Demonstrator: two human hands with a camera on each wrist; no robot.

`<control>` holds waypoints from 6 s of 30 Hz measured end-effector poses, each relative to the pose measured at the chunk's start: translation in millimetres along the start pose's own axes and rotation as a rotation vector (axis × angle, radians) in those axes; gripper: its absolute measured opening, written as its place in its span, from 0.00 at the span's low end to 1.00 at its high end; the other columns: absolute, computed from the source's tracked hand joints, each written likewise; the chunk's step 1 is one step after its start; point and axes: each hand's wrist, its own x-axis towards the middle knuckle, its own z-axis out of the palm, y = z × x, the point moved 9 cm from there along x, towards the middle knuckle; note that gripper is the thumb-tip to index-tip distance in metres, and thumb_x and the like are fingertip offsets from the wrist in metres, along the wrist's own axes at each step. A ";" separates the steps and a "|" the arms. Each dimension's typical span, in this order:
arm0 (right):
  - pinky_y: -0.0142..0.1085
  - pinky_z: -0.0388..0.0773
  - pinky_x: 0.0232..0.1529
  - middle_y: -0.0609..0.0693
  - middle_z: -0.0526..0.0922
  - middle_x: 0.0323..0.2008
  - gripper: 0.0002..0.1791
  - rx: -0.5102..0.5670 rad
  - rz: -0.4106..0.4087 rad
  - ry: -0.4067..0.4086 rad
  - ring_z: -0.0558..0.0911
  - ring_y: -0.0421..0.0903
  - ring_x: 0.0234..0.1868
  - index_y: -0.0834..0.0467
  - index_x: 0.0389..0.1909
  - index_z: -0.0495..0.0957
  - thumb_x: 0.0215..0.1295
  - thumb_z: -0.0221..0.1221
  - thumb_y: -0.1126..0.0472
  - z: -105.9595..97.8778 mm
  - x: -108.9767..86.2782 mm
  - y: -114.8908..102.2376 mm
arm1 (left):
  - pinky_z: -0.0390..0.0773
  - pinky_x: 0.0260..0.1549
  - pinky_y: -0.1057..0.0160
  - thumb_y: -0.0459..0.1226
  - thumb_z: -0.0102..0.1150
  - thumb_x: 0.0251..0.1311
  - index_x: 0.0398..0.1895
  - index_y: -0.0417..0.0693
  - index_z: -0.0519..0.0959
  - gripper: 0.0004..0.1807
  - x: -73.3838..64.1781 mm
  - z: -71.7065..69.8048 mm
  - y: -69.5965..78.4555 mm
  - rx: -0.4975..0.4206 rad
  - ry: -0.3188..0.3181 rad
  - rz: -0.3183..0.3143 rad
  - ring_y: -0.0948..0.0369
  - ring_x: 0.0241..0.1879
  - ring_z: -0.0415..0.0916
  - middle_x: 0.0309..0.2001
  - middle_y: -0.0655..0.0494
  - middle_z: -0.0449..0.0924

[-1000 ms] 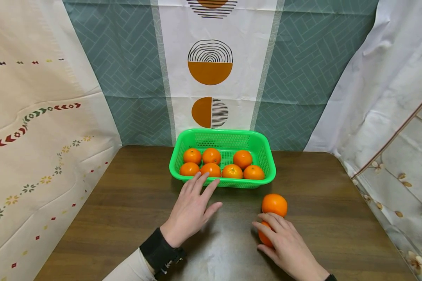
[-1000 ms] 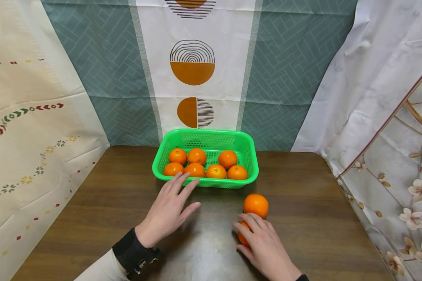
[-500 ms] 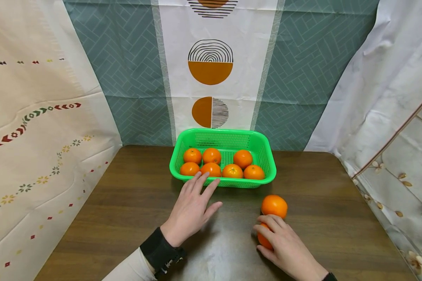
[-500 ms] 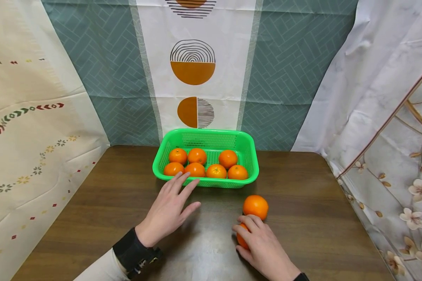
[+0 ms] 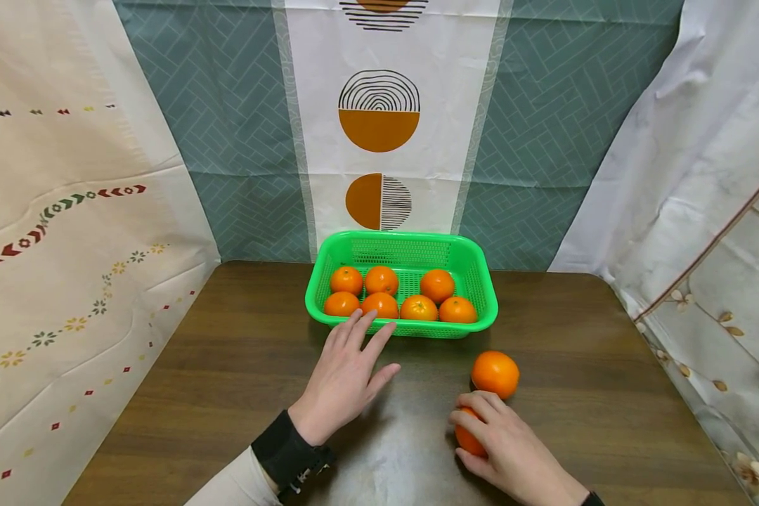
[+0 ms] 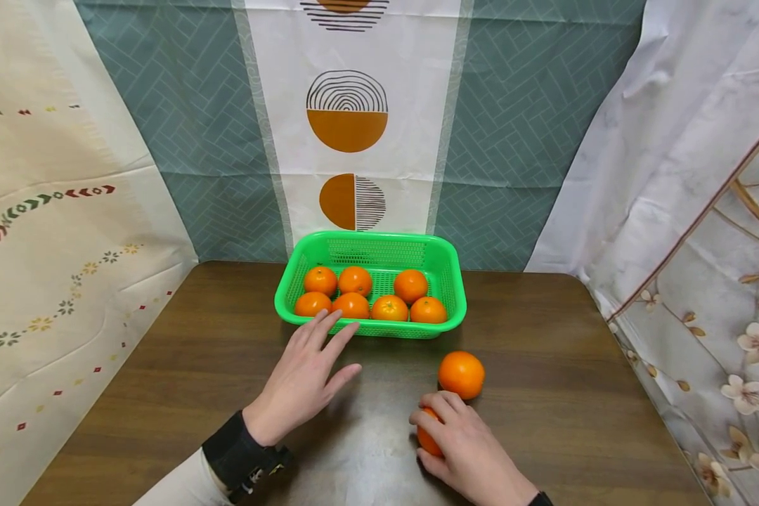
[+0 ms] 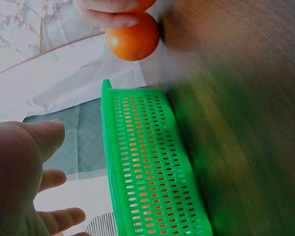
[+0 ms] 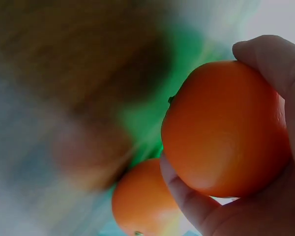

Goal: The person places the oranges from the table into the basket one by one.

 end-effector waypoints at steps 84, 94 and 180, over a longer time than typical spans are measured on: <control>0.60 0.83 0.56 0.66 0.73 0.63 0.28 -0.096 0.312 -0.165 0.75 0.65 0.59 0.61 0.72 0.77 0.82 0.65 0.47 -20.1 177.7 178.4 | 0.64 0.75 0.31 0.56 0.65 0.78 0.82 0.51 0.73 0.36 6.9 -17.3 -4.9 0.022 0.017 -0.022 0.37 0.81 0.61 0.81 0.39 0.65; 0.61 0.81 0.59 0.68 0.74 0.62 0.27 -0.101 0.316 -0.195 0.75 0.66 0.60 0.62 0.71 0.77 0.82 0.65 0.50 -10.5 184.3 182.3 | 0.64 0.76 0.32 0.57 0.64 0.79 0.82 0.52 0.72 0.36 7.7 -14.9 -6.0 0.026 0.005 -0.026 0.37 0.81 0.60 0.82 0.39 0.65; 0.65 0.65 0.77 0.60 0.72 0.80 0.43 -0.111 0.015 0.056 0.67 0.63 0.82 0.57 0.82 0.71 0.79 0.59 0.32 -45.8 76.6 56.7 | 0.59 0.74 0.24 0.60 0.60 0.80 0.86 0.55 0.68 0.39 2.5 -10.8 -12.1 0.054 -0.038 -0.053 0.35 0.84 0.55 0.85 0.39 0.60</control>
